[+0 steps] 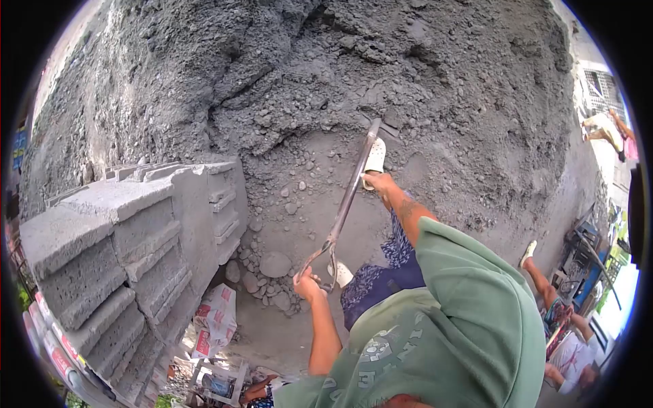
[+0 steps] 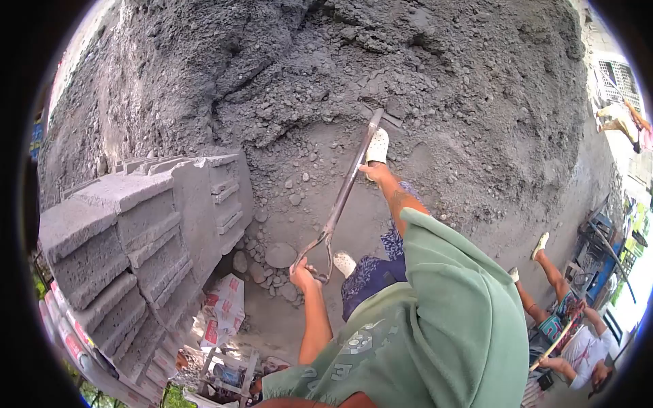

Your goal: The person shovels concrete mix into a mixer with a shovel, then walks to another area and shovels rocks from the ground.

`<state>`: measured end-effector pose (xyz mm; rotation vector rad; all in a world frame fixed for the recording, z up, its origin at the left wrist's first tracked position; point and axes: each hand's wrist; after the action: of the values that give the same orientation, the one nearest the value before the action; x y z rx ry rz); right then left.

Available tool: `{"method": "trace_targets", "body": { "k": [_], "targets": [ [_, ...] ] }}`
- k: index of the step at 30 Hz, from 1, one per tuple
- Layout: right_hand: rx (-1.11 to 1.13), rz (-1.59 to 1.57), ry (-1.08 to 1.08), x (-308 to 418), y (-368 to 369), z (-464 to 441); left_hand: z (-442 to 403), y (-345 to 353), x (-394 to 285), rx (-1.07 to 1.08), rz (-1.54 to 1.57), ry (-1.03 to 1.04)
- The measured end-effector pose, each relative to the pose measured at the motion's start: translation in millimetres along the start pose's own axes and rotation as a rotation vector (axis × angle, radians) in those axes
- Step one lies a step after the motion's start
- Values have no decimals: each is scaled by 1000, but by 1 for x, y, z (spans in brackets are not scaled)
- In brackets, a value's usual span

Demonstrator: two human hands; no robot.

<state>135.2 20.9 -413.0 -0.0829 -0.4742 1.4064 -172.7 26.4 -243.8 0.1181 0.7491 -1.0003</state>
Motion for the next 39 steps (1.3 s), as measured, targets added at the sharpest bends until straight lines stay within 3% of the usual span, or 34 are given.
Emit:
{"method": "trace_targets", "body": {
  "k": [1, 2, 3, 5, 7, 11, 16, 22, 27, 29, 30, 31, 32, 33, 34, 36, 39],
  "targets": [
    [-21, -13, 44, 5, 3, -18, 28, 14, -15, -51, -16, 43],
    [57, -308, 183, 7, 16, -42, 49, 26, -23, -94, -32, 85],
    [75, -322, 208, 15, 21, -51, 61, 31, -24, -107, -61, 94],
    [174, -835, 293, 36, 22, -54, 84, 31, -26, -5, -59, 223],
    [253, -877, 302, 24, 21, -56, 88, 15, -19, -71, -195, 252],
    [196, -859, 348, 22, 14, -37, 86, -6, -3, -152, -384, 340],
    [107, -874, 335, 13, 24, 12, 95, -42, -20, -140, -192, 264],
    [26, -960, 224, -7, 45, 105, 70, -132, -38, 24, -225, 322],
    [-14, -1078, 190, -19, 85, 203, 60, -224, -96, 260, -276, 509],
    [110, -1220, 168, -41, 115, 221, 53, -260, -121, 287, -373, 588],
    [87, -1246, 149, -44, 125, 243, 48, -282, -138, 536, -698, 1038],
    [54, -1284, 137, -48, 134, 267, 30, -302, -144, 344, -362, 554],
    [9, -1305, 202, -52, 142, 288, 17, -318, -154, 281, -351, 589],
    [-12, -1336, 235, -55, 149, 308, 11, -328, -172, 367, -424, 620],
    [-20, -1388, 243, -64, 163, 315, -14, -339, -180, 302, -621, 980],
    [13, -1501, 235, -85, 180, 333, -47, -337, -197, 404, -782, 1046],
    [-41, -1624, 262, -136, 211, 328, -27, -348, -216, 441, -1192, 1155]
  ]
}}
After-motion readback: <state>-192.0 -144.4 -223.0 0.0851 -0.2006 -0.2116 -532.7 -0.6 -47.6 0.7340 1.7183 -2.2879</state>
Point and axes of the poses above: each hand's wrist, its own z-axis away from the middle knuckle, its own y-axis out of the palm, x = y × z, and after that the axes turned 14 degrees about z, right-handed
